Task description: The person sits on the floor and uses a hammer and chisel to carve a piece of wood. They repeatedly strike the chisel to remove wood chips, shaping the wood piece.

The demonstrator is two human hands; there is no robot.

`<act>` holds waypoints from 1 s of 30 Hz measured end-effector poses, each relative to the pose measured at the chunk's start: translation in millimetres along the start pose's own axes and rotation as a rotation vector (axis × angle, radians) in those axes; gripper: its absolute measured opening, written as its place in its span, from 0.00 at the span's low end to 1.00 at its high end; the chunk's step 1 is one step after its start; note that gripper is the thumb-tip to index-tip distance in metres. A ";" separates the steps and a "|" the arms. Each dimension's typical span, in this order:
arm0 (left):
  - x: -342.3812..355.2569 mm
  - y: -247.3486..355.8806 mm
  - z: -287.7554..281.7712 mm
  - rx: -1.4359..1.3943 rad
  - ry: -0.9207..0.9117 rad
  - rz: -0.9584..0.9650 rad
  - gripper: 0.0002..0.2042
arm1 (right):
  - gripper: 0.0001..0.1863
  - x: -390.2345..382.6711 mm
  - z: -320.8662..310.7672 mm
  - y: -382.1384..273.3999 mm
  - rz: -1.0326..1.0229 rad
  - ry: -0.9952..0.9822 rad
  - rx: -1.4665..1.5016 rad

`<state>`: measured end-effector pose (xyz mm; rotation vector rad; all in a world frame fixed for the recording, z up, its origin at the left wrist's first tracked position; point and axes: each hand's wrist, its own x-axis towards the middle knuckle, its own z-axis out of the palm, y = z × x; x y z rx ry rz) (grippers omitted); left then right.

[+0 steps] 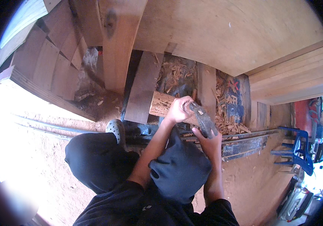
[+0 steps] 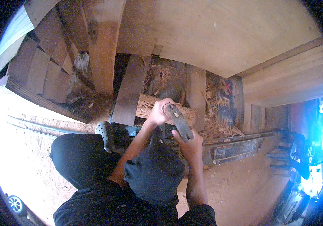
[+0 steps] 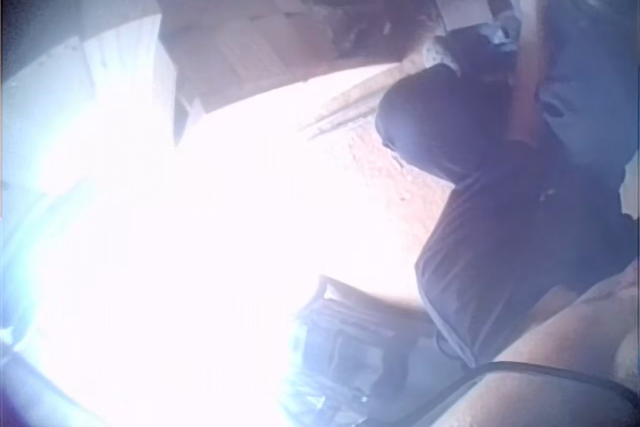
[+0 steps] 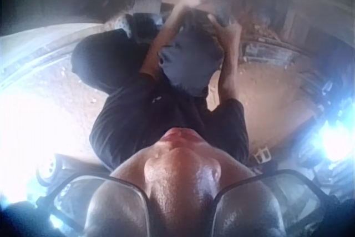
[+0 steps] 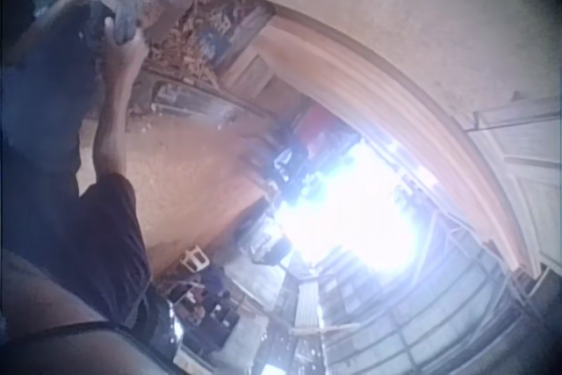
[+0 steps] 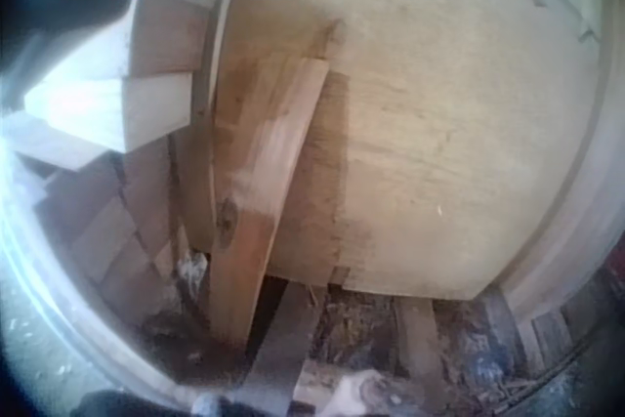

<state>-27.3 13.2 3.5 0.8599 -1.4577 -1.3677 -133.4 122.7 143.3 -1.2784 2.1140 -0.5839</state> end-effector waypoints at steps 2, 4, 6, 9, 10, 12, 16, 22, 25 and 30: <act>-1.2 1.2 -0.8 -0.006 -0.003 -0.002 0.12 | 0.15 -0.5 -1.1 2.2 0.007 -0.074 0.024; -1.9 3.4 -2.3 -0.002 -0.006 -0.005 0.11 | 0.15 0.2 -1.6 3.3 -0.004 -0.193 0.020; -2.2 6.7 -3.5 0.010 -0.017 0.006 0.11 | 0.17 1.2 0.5 1.2 0.048 -0.213 0.091; -2.9 12.4 -3.9 -0.018 0.021 0.089 0.09 | 0.18 0.8 0.6 -9.3 -0.061 -0.088 0.137; -3.2 13.9 -4.3 -0.018 0.043 0.070 0.09 | 0.18 -1.6 -3.1 -14.6 -0.089 -0.036 0.129; -5.6 15.8 -4.2 0.011 0.058 -0.006 0.09 | 0.18 -11.4 -23.2 -24.7 -0.072 0.070 0.224; -4.4 12.7 -4.7 -0.024 0.057 0.028 0.09 | 0.09 -43.0 -93.1 -36.7 -0.295 0.286 0.654; -2.5 4.1 1.5 -0.065 0.080 0.041 0.08 | 0.04 -22.0 -77.5 -22.3 -1.026 0.537 0.411; 0.2 0.8 3.1 0.012 0.100 0.028 0.08 | 0.15 6.6 -13.8 -8.5 -0.013 -0.091 -0.110; 5.2 -10.6 -5.6 0.027 0.167 0.037 0.08 | 0.16 -4.4 -43.2 5.4 -0.314 0.124 -0.092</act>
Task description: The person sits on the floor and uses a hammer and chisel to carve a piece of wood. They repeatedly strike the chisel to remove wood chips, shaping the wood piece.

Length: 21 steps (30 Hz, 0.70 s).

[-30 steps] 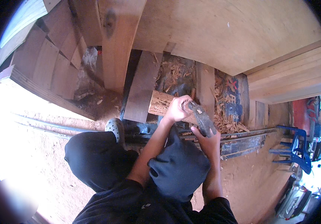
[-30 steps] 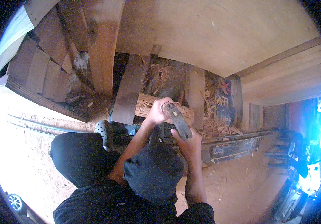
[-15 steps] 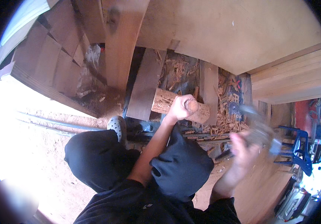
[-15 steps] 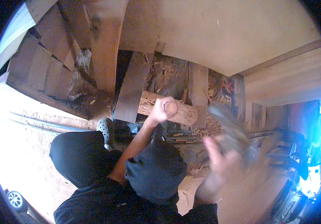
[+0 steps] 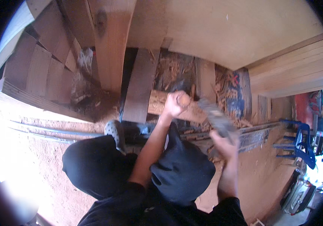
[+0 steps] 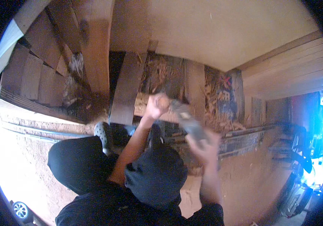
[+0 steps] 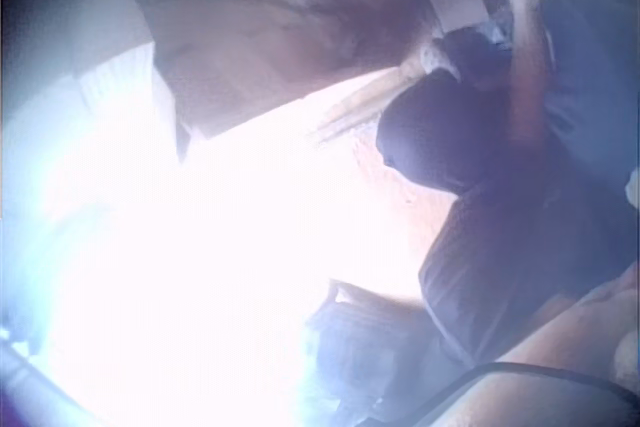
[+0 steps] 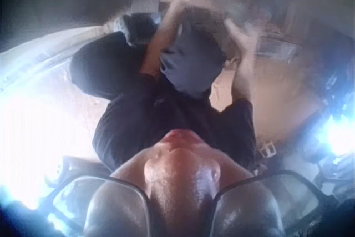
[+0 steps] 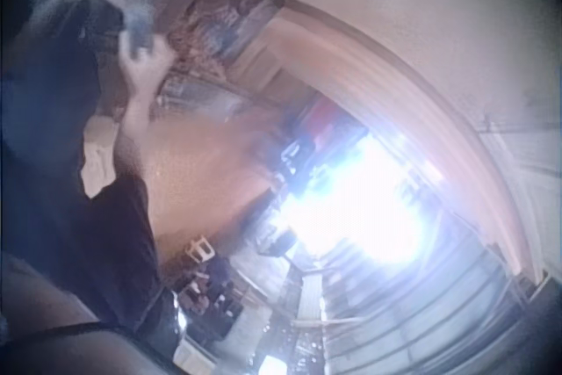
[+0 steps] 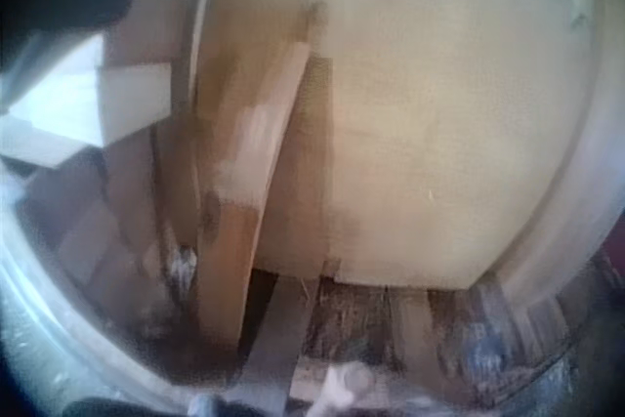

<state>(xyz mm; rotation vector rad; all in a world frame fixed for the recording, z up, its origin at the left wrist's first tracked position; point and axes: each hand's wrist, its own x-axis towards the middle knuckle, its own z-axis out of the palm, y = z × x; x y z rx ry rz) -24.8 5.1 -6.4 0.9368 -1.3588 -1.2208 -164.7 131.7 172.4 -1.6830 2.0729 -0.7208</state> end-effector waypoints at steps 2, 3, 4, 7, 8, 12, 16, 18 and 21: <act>-1.3 -2.7 0.3 -0.052 -0.023 -0.021 0.08 | 0.07 -13.9 -38.4 -10.7 -0.122 0.266 -0.147; -1.9 -3.9 1.2 -0.068 -0.024 -0.023 0.08 | 0.04 -16.4 -54.1 -16.9 -0.170 0.404 -0.074; -2.6 -4.5 2.4 -0.100 -0.033 -0.048 0.08 | 0.03 -16.0 -66.1 -24.0 -0.233 0.437 0.182; 0.4 -4.8 2.3 -0.141 -0.033 -0.060 0.08 | 0.01 -7.1 -89.2 -47.4 -0.354 0.317 0.898; 2.8 -4.2 2.1 -0.138 -0.033 -0.052 0.08 | 0.01 -3.2 -89.0 -52.4 -0.385 0.325 0.904; 2.4 2.8 2.3 -0.118 -0.047 -0.072 0.08 | 0.03 -2.6 -57.2 -49.1 -0.202 0.427 0.916; -2.2 13.3 8.6 -0.008 -0.075 0.029 0.08 | 0.07 -15.3 -31.6 -19.4 0.345 0.430 0.638; -6.0 17.9 9.8 0.061 -0.138 0.038 0.09 | 0.08 -18.9 -22.1 -5.9 0.318 0.431 0.548; -6.1 20.3 8.7 0.041 -0.110 0.022 0.09 | 0.09 -24.1 -18.1 2.8 0.272 0.401 0.578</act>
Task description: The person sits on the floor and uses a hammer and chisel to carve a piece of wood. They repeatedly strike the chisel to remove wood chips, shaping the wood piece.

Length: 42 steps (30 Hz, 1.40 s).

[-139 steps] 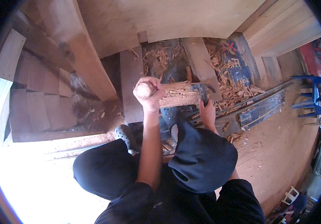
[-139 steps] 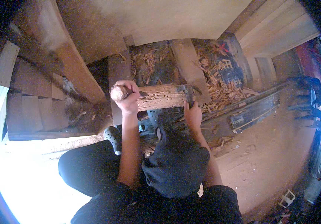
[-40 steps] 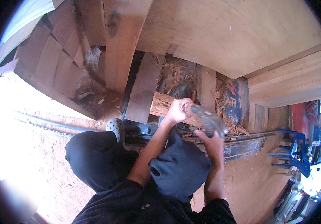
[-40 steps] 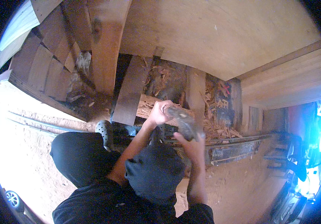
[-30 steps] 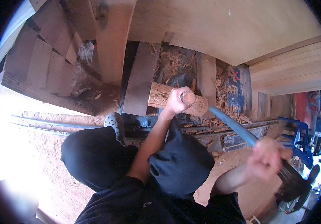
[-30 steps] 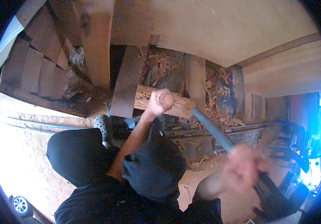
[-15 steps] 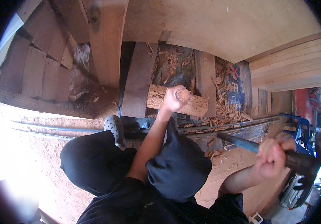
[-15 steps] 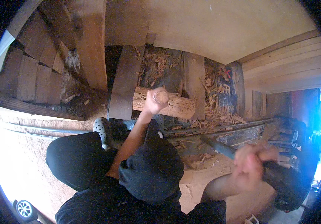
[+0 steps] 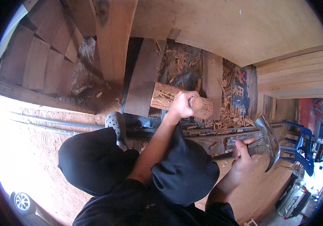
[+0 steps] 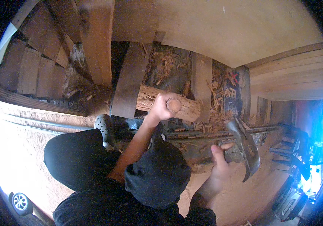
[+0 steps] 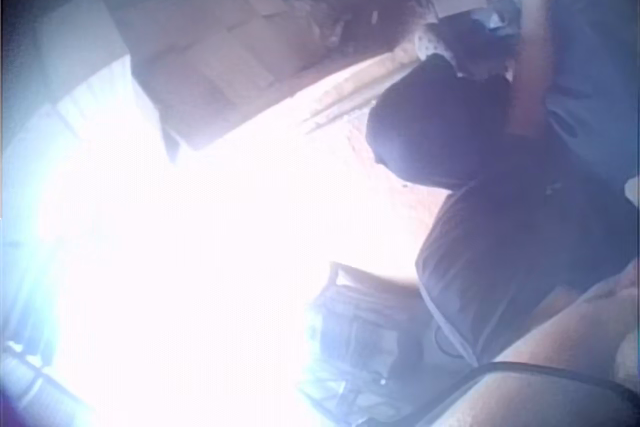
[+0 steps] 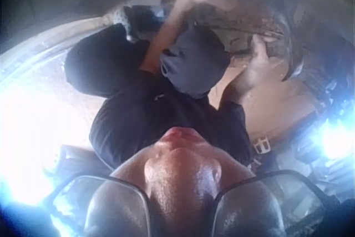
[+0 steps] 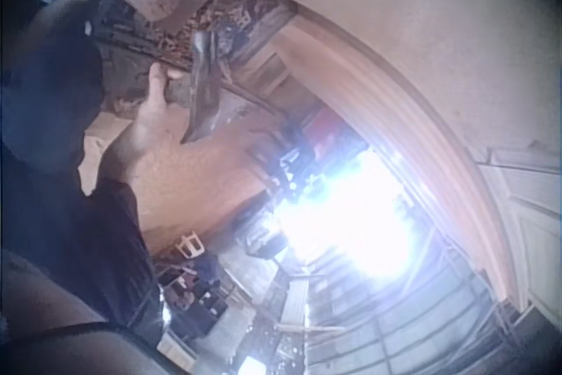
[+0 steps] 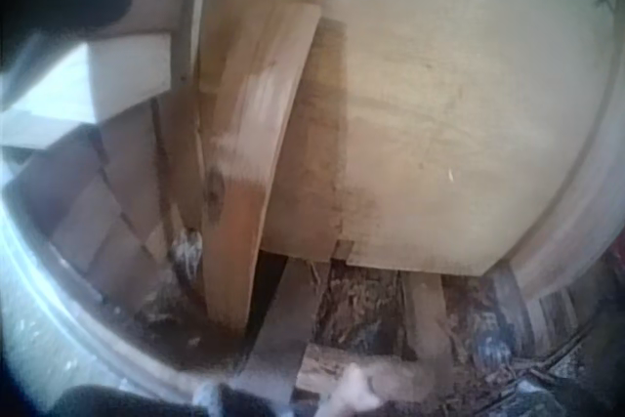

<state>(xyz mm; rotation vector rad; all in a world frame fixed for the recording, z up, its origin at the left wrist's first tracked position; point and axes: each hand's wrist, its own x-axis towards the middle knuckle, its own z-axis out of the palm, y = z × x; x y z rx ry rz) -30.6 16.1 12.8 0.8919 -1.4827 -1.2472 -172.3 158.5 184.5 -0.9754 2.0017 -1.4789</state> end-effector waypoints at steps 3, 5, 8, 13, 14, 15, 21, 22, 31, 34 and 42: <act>-0.6 -0.2 0.2 0.021 0.018 0.035 0.10 | 0.10 -2.1 -2.6 -0.7 -0.030 -0.030 0.065; 0.7 -0.7 0.6 0.013 0.033 0.049 0.10 | 0.10 -0.4 -3.7 -3.2 -0.019 -0.005 0.094; 0.9 -0.8 0.2 -0.015 0.028 0.008 0.10 | 0.10 1.3 -1.6 -5.9 0.041 0.051 0.120; -1.5 -1.5 -2.0 -0.005 -0.045 -0.030 0.08 | 0.07 0.9 1.2 -22.6 -0.020 0.015 0.060; -2.1 -2.2 -1.7 -0.036 -0.023 -0.008 0.08 | 0.07 1.5 -2.4 -30.4 -0.115 0.018 0.065; -2.7 -2.9 -1.0 -0.059 -0.009 -0.008 0.08 | 0.06 3.3 -6.8 -38.4 -0.231 0.057 0.078; -4.6 -8.5 1.6 -0.063 0.001 -0.043 0.12 | 0.06 9.0 -13.1 -56.8 -0.800 -0.115 0.182; -5.5 -8.3 2.0 -0.070 -0.002 -0.049 0.12 | 0.07 6.1 -0.8 -45.8 -0.690 -0.092 0.186; -4.6 -9.6 6.1 -0.018 0.063 0.015 0.11 | 0.10 6.6 0.1 -5.9 -0.198 -0.130 -0.701; -5.3 -11.2 6.9 -0.041 0.053 0.007 0.11 | 0.04 1.9 -43.4 -48.7 -0.244 0.124 0.231; -1.4 -9.8 4.7 0.076 -0.125 -0.153 0.13 | 0.14 -4.3 49.2 12.2 0.053 -0.295 -0.909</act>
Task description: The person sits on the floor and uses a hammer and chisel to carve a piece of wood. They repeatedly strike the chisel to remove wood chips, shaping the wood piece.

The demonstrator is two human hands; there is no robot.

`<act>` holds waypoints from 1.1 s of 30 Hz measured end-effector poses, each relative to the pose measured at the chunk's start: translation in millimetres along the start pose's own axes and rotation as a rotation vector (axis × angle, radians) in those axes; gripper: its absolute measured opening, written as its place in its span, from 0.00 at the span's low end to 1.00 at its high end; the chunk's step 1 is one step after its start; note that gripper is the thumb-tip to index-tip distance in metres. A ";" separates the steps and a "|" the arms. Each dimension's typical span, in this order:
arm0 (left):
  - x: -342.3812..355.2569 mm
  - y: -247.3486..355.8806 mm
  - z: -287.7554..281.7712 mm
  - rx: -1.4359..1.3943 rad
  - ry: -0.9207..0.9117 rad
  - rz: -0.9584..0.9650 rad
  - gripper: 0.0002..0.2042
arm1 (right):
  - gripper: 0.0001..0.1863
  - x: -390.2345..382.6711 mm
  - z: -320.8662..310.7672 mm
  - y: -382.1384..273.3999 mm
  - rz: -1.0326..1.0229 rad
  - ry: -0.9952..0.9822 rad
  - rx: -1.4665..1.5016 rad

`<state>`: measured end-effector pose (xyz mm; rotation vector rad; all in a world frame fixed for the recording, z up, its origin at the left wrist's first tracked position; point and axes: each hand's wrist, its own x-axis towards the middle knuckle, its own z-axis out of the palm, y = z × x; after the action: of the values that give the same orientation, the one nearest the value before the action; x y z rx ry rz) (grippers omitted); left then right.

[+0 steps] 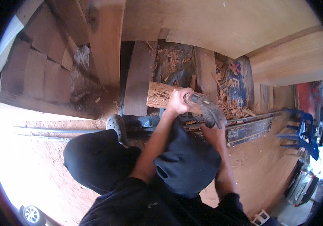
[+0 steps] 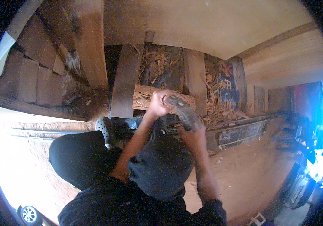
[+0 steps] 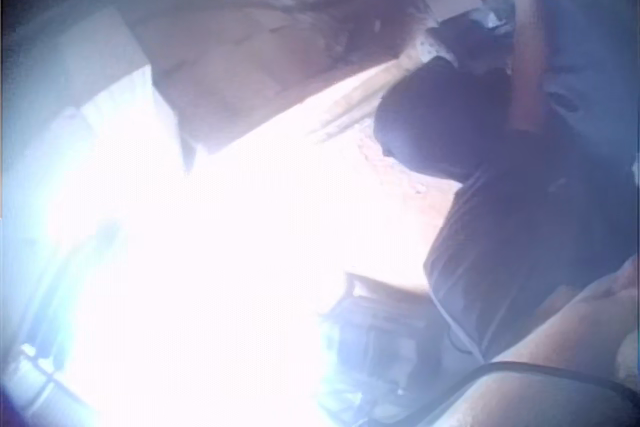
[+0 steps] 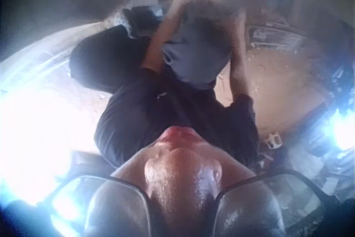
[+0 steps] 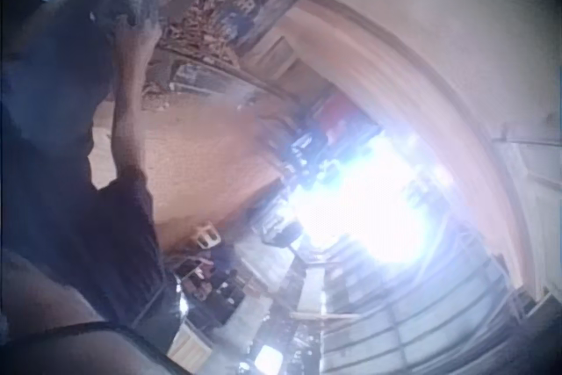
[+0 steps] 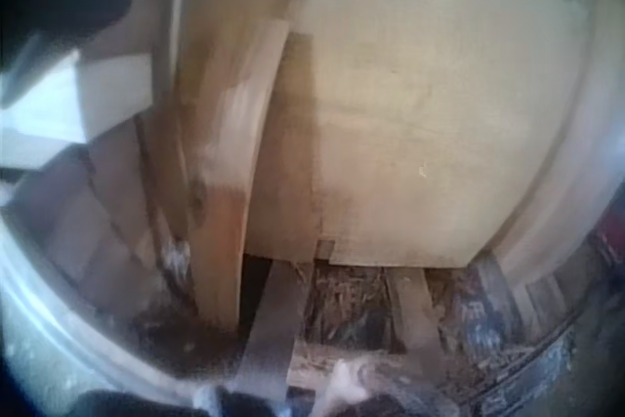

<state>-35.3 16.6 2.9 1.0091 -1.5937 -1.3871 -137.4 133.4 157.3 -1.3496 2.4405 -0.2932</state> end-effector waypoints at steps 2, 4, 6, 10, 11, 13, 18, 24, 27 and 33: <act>3.1 -0.7 1.8 -0.054 0.182 0.243 0.12 | 0.16 -1.2 -2.3 14.6 -0.099 0.009 0.145; -1.8 -2.0 3.1 -0.096 0.162 0.195 0.12 | 0.18 -11.1 -36.1 31.5 -0.178 0.250 -0.130; -2.9 -2.2 4.3 -0.091 0.180 0.172 0.11 | 0.14 -21.2 -83.5 37.4 -0.303 0.431 0.071; -3.9 -0.9 2.5 -0.105 0.157 0.153 0.11 | 0.08 -23.3 -111.3 20.6 -0.727 0.244 1.121; -2.3 0.1 1.3 -0.103 0.147 0.141 0.11 | 0.07 -22.8 -102.8 14.0 -0.818 0.263 1.373; -3.2 2.9 1.7 -0.125 0.144 0.129 0.11 | 0.06 -15.1 -50.5 4.9 -0.417 0.329 1.076; 3.1 1.5 -1.9 -0.021 0.109 0.129 0.12 | 0.26 3.6 2.3 17.2 -0.028 -0.152 0.331; -1.8 -2.0 5.5 -0.087 0.192 0.157 0.10 | 0.10 -29.1 -101.3 36.0 -0.284 0.530 0.687; -0.9 -1.0 4.5 -0.074 0.189 0.158 0.10 | 0.07 -26.7 -96.9 24.8 -0.649 0.212 1.391; 2.1 3.1 2.2 -0.098 0.135 0.156 0.10 | 0.15 8.5 18.1 12.6 -0.121 -0.194 0.153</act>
<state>-38.3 15.8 5.9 0.8823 -1.4586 -1.2521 -144.4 132.5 134.7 -1.3919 2.1382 -0.3538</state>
